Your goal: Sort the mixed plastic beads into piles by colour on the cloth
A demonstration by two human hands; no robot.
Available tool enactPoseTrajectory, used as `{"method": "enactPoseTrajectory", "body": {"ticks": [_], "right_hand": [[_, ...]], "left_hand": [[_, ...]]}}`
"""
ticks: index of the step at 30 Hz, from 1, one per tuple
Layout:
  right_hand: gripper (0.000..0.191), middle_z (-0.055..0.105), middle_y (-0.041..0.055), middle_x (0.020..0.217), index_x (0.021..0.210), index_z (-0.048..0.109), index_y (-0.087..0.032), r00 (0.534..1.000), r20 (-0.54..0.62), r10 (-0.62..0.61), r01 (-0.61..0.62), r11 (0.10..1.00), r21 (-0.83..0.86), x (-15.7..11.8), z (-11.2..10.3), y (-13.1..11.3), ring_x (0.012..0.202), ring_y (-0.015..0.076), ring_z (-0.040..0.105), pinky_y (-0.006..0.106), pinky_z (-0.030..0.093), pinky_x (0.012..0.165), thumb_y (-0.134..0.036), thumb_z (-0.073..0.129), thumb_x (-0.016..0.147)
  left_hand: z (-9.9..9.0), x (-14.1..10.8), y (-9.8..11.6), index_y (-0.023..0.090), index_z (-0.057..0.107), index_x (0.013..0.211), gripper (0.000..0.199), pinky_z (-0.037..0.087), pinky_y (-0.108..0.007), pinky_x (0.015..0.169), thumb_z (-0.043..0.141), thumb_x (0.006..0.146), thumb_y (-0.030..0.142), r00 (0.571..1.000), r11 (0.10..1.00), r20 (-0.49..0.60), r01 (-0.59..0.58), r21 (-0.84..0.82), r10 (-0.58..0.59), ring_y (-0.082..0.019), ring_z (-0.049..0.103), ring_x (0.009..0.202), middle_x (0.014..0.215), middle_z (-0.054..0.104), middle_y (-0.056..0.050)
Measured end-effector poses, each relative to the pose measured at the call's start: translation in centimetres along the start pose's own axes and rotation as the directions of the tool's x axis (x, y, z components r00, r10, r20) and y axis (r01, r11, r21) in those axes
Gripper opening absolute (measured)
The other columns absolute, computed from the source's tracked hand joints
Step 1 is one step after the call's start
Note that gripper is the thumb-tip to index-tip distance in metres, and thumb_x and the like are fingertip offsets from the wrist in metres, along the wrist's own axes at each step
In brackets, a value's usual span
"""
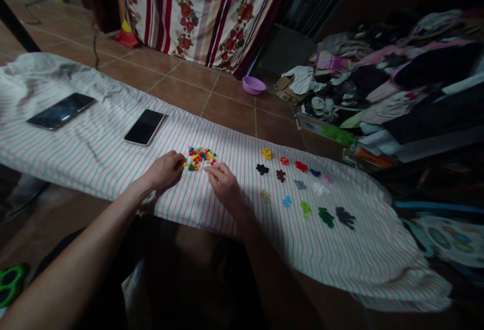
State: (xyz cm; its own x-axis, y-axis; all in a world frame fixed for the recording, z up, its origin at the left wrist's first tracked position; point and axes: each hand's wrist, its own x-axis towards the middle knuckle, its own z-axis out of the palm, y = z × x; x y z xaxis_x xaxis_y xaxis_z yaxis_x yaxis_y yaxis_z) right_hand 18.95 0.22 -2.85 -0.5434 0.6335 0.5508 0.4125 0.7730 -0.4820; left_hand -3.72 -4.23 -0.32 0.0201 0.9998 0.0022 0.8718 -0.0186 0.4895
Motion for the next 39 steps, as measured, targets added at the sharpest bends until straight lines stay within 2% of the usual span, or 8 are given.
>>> {"method": "enactPoseTrajectory", "body": {"ticks": [5, 8, 12, 19, 26, 33, 39], "right_hand": [[0.026, 0.062, 0.0080, 0.096, 0.109, 0.072, -0.020, 0.997, 0.082, 0.013, -0.014, 1.000, 0.005, 1.3, 2.1, -0.8, 0.087, 0.0172, 0.063, 0.030, 0.055, 0.079, -0.019, 0.052, 0.093], [0.024, 0.062, 0.0072, 0.099, 0.109, 0.072, -0.023, 0.988, 0.142, 0.066, -0.057, 0.996, -0.068, 1.9, 2.7, -1.3, 0.089, 0.0175, 0.063, 0.028, 0.054, 0.077, -0.021, 0.055, 0.092], [0.020, 0.062, 0.0048, 0.096, 0.105, 0.071, -0.025, 0.979, 0.164, 0.121, -0.098, 0.985, -0.142, 2.2, 3.1, -1.7, 0.089, 0.0170, 0.062, 0.027, 0.052, 0.078, -0.020, 0.058, 0.090], [0.016, 0.062, 0.0059, 0.093, 0.095, 0.071, -0.022, 0.980, 0.166, 0.107, -0.086, 0.988, -0.126, 2.0, 2.8, -1.7, 0.087, 0.0177, 0.061, 0.029, 0.052, 0.079, -0.020, 0.055, 0.092], [0.015, 0.061, 0.0065, 0.094, 0.092, 0.068, -0.020, 0.983, 0.170, 0.063, -0.057, 0.998, -0.038, 2.0, 2.2, -2.2, 0.090, 0.0173, 0.061, 0.029, 0.052, 0.081, -0.016, 0.054, 0.090], [0.014, 0.060, 0.0048, 0.090, 0.087, 0.063, -0.020, 0.989, 0.146, 0.030, -0.040, 0.997, 0.070, 1.8, 1.5, -1.7, 0.076, 0.0152, 0.056, 0.030, 0.052, 0.075, -0.014, 0.050, 0.087], [0.016, 0.059, 0.0030, 0.081, 0.084, 0.058, -0.021, 0.988, 0.150, -0.033, 0.024, 0.998, 0.062, 1.7, 0.9, -1.4, 0.075, 0.0161, 0.055, 0.030, 0.050, 0.078, -0.011, 0.045, 0.085]], "left_hand": [[-0.2, -0.2, -0.2, 0.017, 0.064, 0.105, 0.028, 0.049, -0.030, 0.086, 0.045, 0.086, 0.025, 1.000, 0.999, -0.014, -0.009, -0.041, 0.009, -0.018, 0.064, 0.091, 0.100, 0.064, -0.008], [-0.8, -0.4, -0.1, 0.016, 0.064, 0.105, 0.028, 0.049, -0.030, 0.084, 0.045, 0.085, 0.024, 1.000, 0.999, 0.010, 0.001, -0.048, -0.001, -0.018, 0.064, 0.089, 0.098, 0.063, -0.008], [-1.5, -0.7, -0.1, 0.016, 0.064, 0.104, 0.028, 0.049, -0.030, 0.082, 0.046, 0.084, 0.025, 0.999, 0.998, 0.034, 0.014, -0.056, -0.013, -0.017, 0.063, 0.084, 0.096, 0.063, -0.007], [-1.6, -0.8, -0.1, 0.015, 0.064, 0.105, 0.030, 0.048, -0.030, 0.083, 0.046, 0.084, 0.025, 0.999, 0.998, 0.051, 0.022, -0.065, -0.018, -0.018, 0.062, 0.086, 0.098, 0.063, -0.008], [-1.3, -0.7, -0.3, 0.017, 0.063, 0.109, 0.031, 0.049, -0.030, 0.085, 0.045, 0.084, 0.024, 0.999, 0.999, 0.033, 0.013, -0.051, -0.012, -0.018, 0.064, 0.089, 0.099, 0.064, -0.007], [-1.2, -0.6, -0.2, 0.017, 0.065, 0.103, 0.030, 0.049, -0.030, 0.085, 0.044, 0.084, 0.025, 1.000, 0.999, 0.029, -0.001, -0.036, 0.002, -0.019, 0.064, 0.090, 0.100, 0.065, -0.008], [-1.3, -0.5, 0.0, 0.018, 0.065, 0.102, 0.029, 0.050, -0.031, 0.085, 0.045, 0.083, 0.025, 1.000, 1.000, 0.027, 0.004, -0.025, -0.004, -0.019, 0.065, 0.090, 0.100, 0.066, -0.008]]}}
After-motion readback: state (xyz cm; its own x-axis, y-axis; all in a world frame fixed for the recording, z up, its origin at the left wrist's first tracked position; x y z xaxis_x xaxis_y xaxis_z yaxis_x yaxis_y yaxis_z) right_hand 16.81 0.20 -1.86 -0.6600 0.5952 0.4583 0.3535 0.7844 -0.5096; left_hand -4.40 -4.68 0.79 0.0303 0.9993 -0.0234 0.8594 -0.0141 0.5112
